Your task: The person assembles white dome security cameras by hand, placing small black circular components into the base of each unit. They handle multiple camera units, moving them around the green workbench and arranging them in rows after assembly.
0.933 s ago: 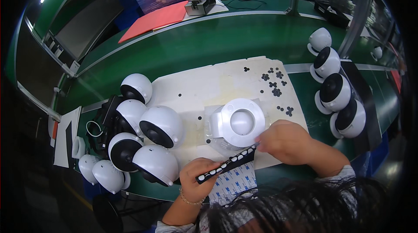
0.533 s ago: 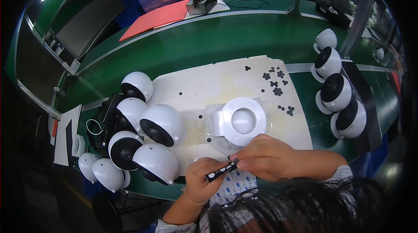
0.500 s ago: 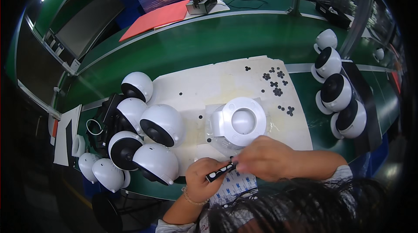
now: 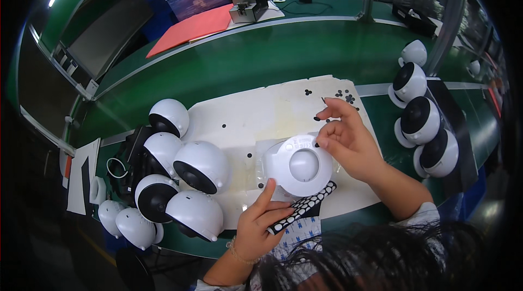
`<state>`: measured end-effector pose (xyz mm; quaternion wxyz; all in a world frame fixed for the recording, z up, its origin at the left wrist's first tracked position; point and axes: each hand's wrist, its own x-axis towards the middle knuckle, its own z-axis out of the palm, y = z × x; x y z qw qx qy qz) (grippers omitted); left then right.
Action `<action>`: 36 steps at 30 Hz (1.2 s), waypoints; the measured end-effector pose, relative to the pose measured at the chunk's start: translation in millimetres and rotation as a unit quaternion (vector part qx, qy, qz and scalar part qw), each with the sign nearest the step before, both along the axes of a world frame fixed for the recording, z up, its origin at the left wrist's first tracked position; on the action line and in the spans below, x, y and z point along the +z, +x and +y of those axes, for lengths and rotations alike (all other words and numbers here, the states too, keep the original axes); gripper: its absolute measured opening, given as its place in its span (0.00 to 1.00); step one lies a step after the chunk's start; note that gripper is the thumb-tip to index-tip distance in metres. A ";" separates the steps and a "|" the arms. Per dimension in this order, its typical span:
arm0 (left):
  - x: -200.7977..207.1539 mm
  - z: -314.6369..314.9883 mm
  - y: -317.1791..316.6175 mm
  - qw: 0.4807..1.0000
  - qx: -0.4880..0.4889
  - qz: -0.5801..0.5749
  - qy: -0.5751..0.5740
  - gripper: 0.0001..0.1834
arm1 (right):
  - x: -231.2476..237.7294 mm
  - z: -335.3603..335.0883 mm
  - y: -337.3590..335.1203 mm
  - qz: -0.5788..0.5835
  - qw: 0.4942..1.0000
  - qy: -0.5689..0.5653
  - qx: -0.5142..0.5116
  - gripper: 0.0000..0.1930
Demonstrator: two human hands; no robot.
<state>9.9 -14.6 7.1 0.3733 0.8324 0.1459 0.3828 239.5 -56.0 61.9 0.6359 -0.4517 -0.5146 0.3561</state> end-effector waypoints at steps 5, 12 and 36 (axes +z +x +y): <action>-5.9 -1.8 -8.3 0.999 -0.012 0.035 0.002 0.15 | -1.4 -3.7 2.4 -0.014 1.000 -0.004 0.023 0.34; -7.1 -4.2 -17.7 0.988 -0.033 0.105 -0.104 0.17 | -2.6 -8.4 -1.3 -0.189 0.980 0.029 -0.062 0.30; 2.7 0.1 -7.6 0.997 -0.021 0.029 0.068 0.14 | 8.7 9.8 -21.8 -0.216 0.976 0.023 0.030 0.25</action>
